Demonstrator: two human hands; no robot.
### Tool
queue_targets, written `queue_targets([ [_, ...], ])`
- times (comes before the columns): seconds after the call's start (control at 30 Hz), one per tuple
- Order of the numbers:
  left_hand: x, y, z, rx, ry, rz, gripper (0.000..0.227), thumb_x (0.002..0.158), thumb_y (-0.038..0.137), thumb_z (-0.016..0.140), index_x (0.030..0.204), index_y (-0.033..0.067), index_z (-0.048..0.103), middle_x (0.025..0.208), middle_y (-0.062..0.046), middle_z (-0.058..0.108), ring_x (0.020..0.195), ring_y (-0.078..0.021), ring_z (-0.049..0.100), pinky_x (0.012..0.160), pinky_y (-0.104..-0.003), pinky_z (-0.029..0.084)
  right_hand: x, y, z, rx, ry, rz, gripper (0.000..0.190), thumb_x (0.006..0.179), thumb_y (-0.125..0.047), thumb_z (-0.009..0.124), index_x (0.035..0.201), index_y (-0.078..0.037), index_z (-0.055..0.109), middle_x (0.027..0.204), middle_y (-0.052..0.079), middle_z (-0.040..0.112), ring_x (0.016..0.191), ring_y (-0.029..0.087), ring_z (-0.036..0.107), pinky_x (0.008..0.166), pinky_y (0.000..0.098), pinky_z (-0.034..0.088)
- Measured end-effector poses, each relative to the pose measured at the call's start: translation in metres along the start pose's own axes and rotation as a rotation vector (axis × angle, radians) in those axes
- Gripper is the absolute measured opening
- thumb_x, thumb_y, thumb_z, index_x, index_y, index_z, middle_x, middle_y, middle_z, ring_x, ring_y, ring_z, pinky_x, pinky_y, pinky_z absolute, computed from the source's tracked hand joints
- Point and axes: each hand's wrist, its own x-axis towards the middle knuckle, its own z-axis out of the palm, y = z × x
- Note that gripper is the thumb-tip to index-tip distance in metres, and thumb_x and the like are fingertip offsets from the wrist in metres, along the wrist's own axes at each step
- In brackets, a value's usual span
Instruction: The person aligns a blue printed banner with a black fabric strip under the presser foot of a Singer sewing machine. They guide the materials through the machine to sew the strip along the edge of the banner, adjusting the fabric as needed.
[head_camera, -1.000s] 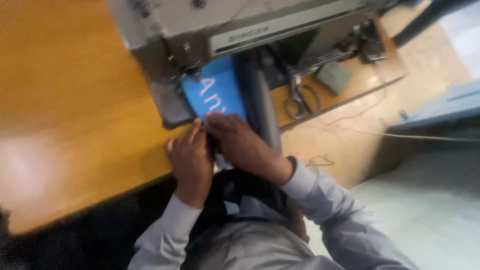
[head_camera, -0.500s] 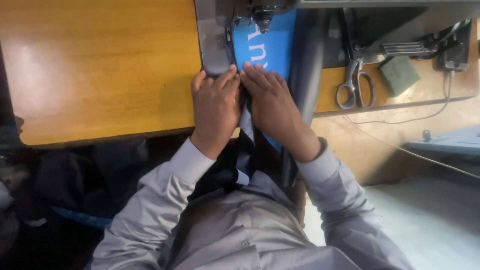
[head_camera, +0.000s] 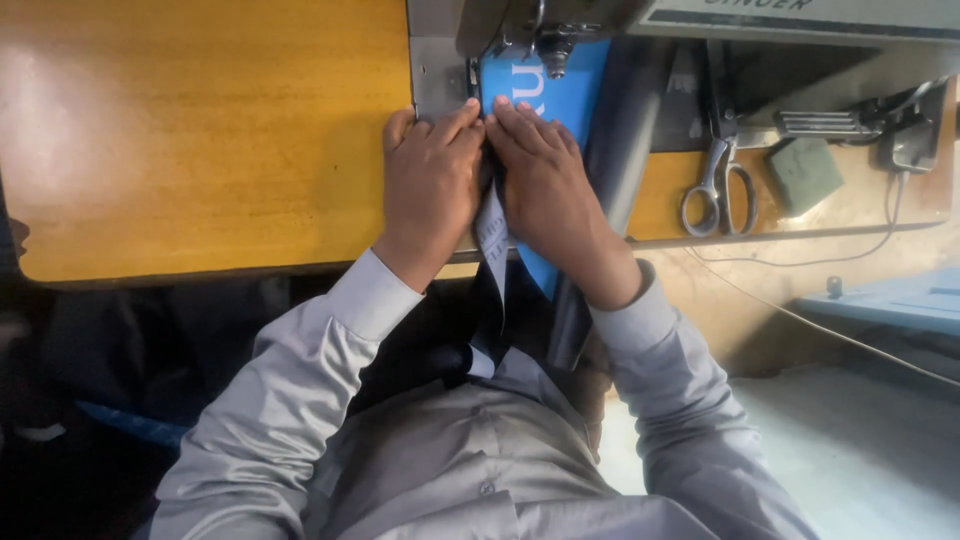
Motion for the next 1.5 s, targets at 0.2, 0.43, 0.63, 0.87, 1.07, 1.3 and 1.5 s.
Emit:
queue_targets([
  [0.2, 0.010, -0.008, 0.009, -0.007, -0.036, -0.020, 0.022, 0.111, 0.018, 0.059, 0.106, 0.0092, 0.079, 0.132, -0.007, 0.074, 0.090, -0.0321, 0.074, 0.094, -0.047, 0.043, 0.013, -0.002, -0.004, 0.027, -0.040, 0.043, 0.057, 0.106, -0.004, 0.039, 0.162, -0.004, 0.048, 0.171, 0.016, 0.042, 0.158, 0.040, 0.038, 0.126, 0.0645, 0.028],
  [0.43, 0.021, -0.022, 0.024, 0.046, -0.025, 0.011, 0.017, 0.106, 0.019, 0.059, 0.106, 0.0134, 0.075, 0.122, -0.003, 0.072, 0.085, -0.0287, 0.073, 0.085, -0.044, 0.041, 0.029, 0.012, 0.006, -0.002, 0.007, 0.026, 0.064, 0.098, -0.003, 0.042, 0.162, -0.005, 0.050, 0.170, 0.018, 0.045, 0.157, 0.042, 0.041, 0.122, 0.0670, 0.032],
  [0.63, 0.026, -0.018, 0.013, 0.076, -0.073, 0.025, 0.021, 0.098, 0.018, 0.069, 0.118, 0.0150, 0.071, 0.124, -0.001, 0.070, 0.104, -0.0249, 0.073, 0.092, -0.043, 0.044, 0.028, 0.025, 0.017, -0.083, 0.109, -0.024, 0.066, 0.089, -0.009, 0.054, 0.154, -0.007, 0.059, 0.161, 0.015, 0.054, 0.148, 0.039, 0.051, 0.115, 0.0598, 0.041],
  [0.87, 0.012, -0.012, -0.008, 0.033, -0.112, 0.016, 0.034, 0.097, 0.010, 0.074, 0.131, 0.0120, 0.072, 0.134, -0.004, 0.065, 0.115, -0.0280, 0.072, 0.100, -0.044, 0.048, -0.010, 0.024, -0.011, 0.045, 0.259, -0.067, 0.046, 0.095, -0.015, 0.061, 0.139, -0.018, 0.075, 0.138, 0.005, 0.073, 0.137, 0.032, 0.065, 0.110, 0.0523, 0.048],
  [1.07, -0.003, -0.004, -0.023, -0.083, -0.036, 0.111, 0.020, 0.109, 0.009, 0.068, 0.128, 0.0139, 0.074, 0.131, -0.006, 0.068, 0.114, -0.0247, 0.071, 0.098, -0.043, 0.050, -0.112, 0.083, -0.052, -0.236, 0.640, 0.264, 0.027, 0.101, -0.010, 0.065, 0.125, -0.014, 0.077, 0.115, 0.007, 0.073, 0.107, 0.033, 0.070, 0.095, 0.0437, 0.051],
  [1.3, -0.021, 0.061, -0.023, -0.266, -0.017, 0.169, 0.017, 0.105, 0.012, 0.068, 0.122, 0.0139, 0.073, 0.125, -0.011, 0.069, 0.111, -0.0286, 0.068, 0.097, -0.044, 0.050, -0.153, 0.117, -0.046, -0.332, 0.528, 0.436, 0.036, 0.094, -0.016, 0.074, 0.127, -0.001, 0.073, 0.107, 0.019, 0.069, 0.095, 0.042, 0.069, 0.082, 0.0500, 0.056],
  [1.5, -0.040, 0.100, 0.001, -0.451, -0.239, -0.051, 0.051, 0.095, 0.029, 0.078, 0.139, 0.0060, 0.063, 0.122, -0.020, 0.072, 0.105, -0.0417, 0.074, 0.089, -0.051, 0.059, -0.136, 0.160, -0.055, -0.051, 0.117, 0.872, 0.054, 0.092, -0.060, 0.073, 0.126, -0.019, 0.068, 0.102, 0.017, 0.075, 0.104, 0.045, 0.074, 0.088, 0.0594, 0.055],
])
